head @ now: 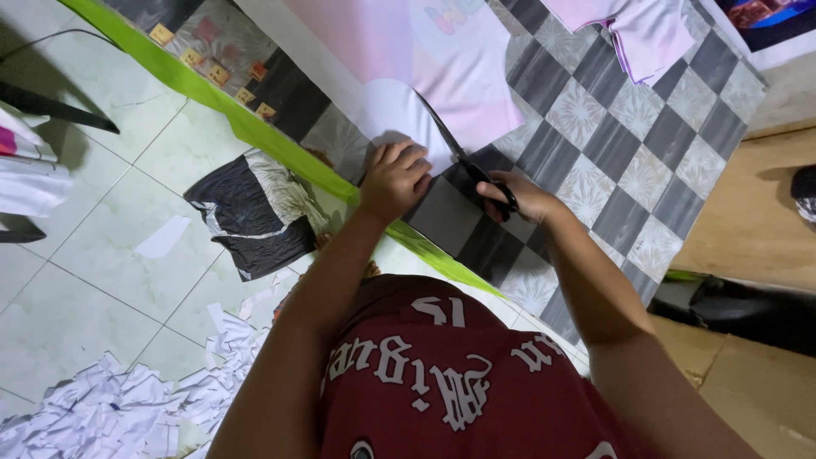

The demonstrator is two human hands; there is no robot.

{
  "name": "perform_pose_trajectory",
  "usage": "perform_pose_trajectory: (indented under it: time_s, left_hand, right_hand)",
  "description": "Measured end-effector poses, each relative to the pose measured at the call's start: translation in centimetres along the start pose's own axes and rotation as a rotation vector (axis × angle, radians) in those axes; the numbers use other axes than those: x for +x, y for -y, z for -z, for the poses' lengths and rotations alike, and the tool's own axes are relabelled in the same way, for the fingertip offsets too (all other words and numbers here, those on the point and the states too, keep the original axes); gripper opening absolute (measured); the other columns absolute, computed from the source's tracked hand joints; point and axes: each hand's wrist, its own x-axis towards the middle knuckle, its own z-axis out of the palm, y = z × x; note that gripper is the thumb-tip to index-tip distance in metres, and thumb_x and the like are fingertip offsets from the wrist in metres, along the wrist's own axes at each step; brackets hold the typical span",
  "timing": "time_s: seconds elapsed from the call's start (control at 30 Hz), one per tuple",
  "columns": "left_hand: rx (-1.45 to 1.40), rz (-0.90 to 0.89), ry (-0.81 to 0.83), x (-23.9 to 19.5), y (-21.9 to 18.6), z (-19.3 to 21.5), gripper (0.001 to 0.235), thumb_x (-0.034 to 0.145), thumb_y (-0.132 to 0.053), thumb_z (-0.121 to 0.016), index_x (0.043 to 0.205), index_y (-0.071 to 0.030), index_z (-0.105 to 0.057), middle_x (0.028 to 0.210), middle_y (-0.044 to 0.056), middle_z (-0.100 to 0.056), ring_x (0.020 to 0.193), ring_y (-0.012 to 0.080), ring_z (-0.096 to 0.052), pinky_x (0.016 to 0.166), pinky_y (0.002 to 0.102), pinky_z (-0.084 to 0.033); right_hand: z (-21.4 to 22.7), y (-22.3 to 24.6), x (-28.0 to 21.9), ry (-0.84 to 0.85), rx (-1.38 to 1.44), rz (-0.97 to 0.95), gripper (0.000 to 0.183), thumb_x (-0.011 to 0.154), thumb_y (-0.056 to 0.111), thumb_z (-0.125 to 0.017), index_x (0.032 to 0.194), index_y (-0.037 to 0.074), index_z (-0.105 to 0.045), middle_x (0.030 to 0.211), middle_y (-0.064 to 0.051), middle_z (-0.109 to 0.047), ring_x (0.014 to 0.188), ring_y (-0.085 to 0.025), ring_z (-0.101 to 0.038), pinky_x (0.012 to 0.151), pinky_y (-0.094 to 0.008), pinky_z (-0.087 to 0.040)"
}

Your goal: Cutting out garment patterns from printed fabric using a pair of scissors on a work table.

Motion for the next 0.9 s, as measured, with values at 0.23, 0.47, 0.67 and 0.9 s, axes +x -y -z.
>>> perform_pose_trajectory:
  time_s: [0.23,0.47,0.67,0.9]
  left_hand:
    - [-0.005,0.015,0.002,-0.1,0.1,-0.1,0.006,0.080,-0.023,-0.068,0.082,-0.017,-0.066,0.096,0.000,-0.066,0.100,0.0227,-0.061,0.084,0.039,-0.046]
    - [-0.006,0.003,0.034,0.2,0.1,0.2,0.006,0.080,-0.022,-0.068,0.083,-0.017,-0.065,0.096,0.000,-0.065,0.101,0.0234,-0.061,0.084,0.039,-0.046]
    - [-0.014,0.010,0.052,0.3,0.0,0.4,0.007,0.080,-0.022,-0.068,0.081,-0.016,-0.064,0.096,0.001,-0.065,0.100,0.0235,-0.061,0.085,0.039,-0.046]
    - [-0.009,0.021,0.058,0.3,-0.1,0.1,0.006,0.080,-0.022,-0.067,0.081,-0.017,-0.064,0.095,0.001,-0.065,0.100,0.0241,-0.060,0.086,0.040,-0.046]
  right_hand:
    - [-0.4,1.1,-0.1,0.066,-0.001,0.057,0.041,0.090,0.039,-0.066,0.072,0.006,-0.050,0.049,-0.012,-0.052,0.042,-0.023,-0.056,0.040,-0.030,-0.042]
    - [-0.5,0.7,0.5,0.085,0.026,0.054,0.041,0.091,0.027,-0.065,0.062,0.009,-0.044,0.048,-0.010,-0.052,0.040,-0.022,-0.055,0.039,-0.029,-0.041]
    - [-0.3,1.8,1.3,0.090,-0.033,0.076,0.050,0.086,0.050,-0.067,0.078,0.003,-0.053,0.054,-0.015,-0.056,0.044,-0.025,-0.059,0.043,-0.033,-0.046]
    - [0.2,1.1,3.3,0.092,-0.009,0.044,0.053,0.086,0.053,-0.066,0.085,0.001,-0.056,0.055,-0.013,-0.055,0.046,-0.023,-0.059,0.043,-0.032,-0.047]
